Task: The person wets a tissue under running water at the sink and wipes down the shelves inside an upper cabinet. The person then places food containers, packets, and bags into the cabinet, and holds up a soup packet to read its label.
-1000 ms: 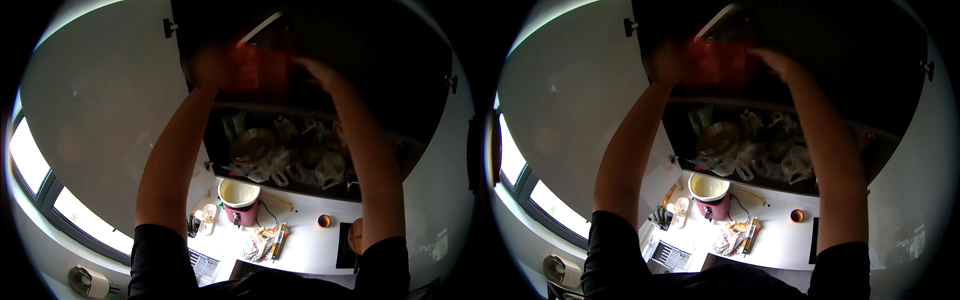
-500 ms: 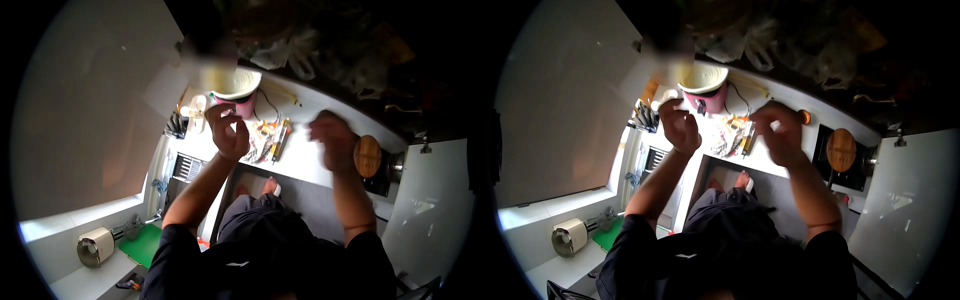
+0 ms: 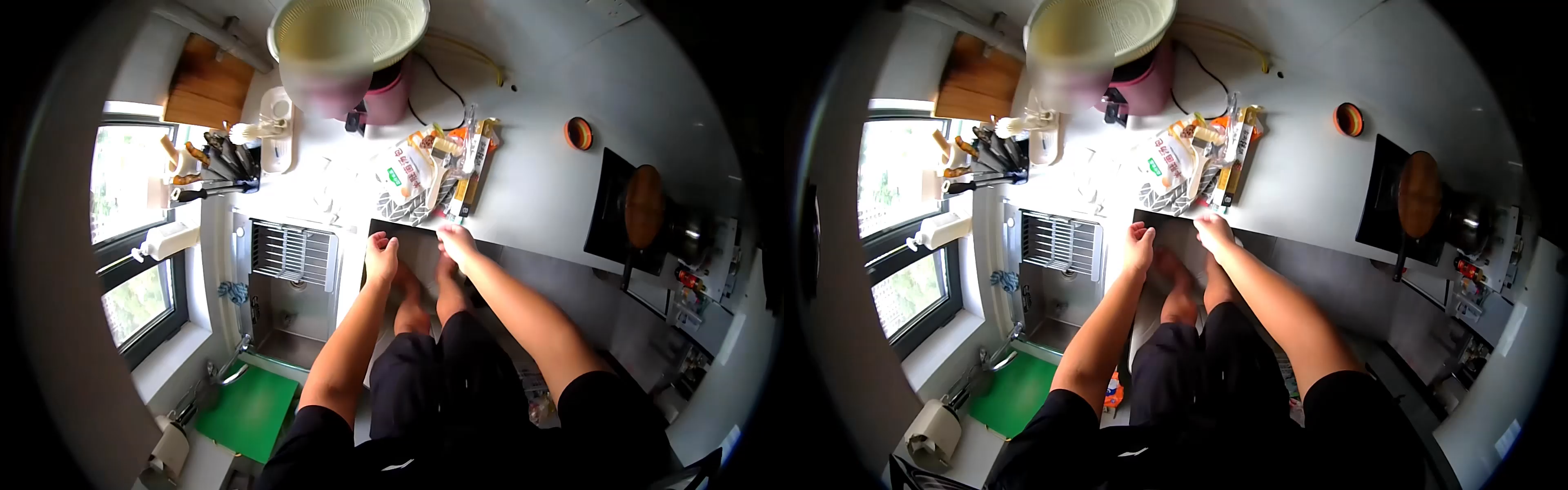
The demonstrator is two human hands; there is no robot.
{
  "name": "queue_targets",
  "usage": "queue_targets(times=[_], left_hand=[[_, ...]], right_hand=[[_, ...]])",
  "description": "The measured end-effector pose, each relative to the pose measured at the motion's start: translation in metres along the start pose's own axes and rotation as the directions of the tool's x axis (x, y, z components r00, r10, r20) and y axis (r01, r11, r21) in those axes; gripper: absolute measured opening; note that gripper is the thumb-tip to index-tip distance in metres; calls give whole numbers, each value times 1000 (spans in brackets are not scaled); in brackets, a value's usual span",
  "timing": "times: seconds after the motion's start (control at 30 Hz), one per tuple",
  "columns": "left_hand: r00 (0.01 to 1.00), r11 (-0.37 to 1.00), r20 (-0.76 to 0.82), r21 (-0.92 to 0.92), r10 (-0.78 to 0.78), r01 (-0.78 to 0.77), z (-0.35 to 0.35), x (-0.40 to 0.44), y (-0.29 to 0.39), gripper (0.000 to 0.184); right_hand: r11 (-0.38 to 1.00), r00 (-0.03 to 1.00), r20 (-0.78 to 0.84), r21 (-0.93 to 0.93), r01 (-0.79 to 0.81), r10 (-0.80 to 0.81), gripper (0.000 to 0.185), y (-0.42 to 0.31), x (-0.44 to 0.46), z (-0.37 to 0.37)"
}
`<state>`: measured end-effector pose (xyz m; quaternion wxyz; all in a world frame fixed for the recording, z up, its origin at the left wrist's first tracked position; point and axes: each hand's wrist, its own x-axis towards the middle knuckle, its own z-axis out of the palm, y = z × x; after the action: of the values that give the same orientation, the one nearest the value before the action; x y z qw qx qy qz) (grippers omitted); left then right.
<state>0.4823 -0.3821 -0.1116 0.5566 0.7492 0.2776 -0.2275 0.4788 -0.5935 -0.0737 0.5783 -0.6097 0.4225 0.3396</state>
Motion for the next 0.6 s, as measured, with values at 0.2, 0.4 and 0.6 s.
queue_targets(times=[0.2,0.4,0.6], left_hand=[[1000,994,13,-106,17,-15,33,70,20,70],[972,975,230,-205,-35,84,51,122,28,33],[995,483,84,-874,47,51,11,69,66,46]], right_hand=[[893,726,-524,-205,400,-445,50,30,165,40],[949,789,-531,-225,222,-310,41,-4,134,24],[727,727,-394,183,662,-563,28,43,79,-47]])
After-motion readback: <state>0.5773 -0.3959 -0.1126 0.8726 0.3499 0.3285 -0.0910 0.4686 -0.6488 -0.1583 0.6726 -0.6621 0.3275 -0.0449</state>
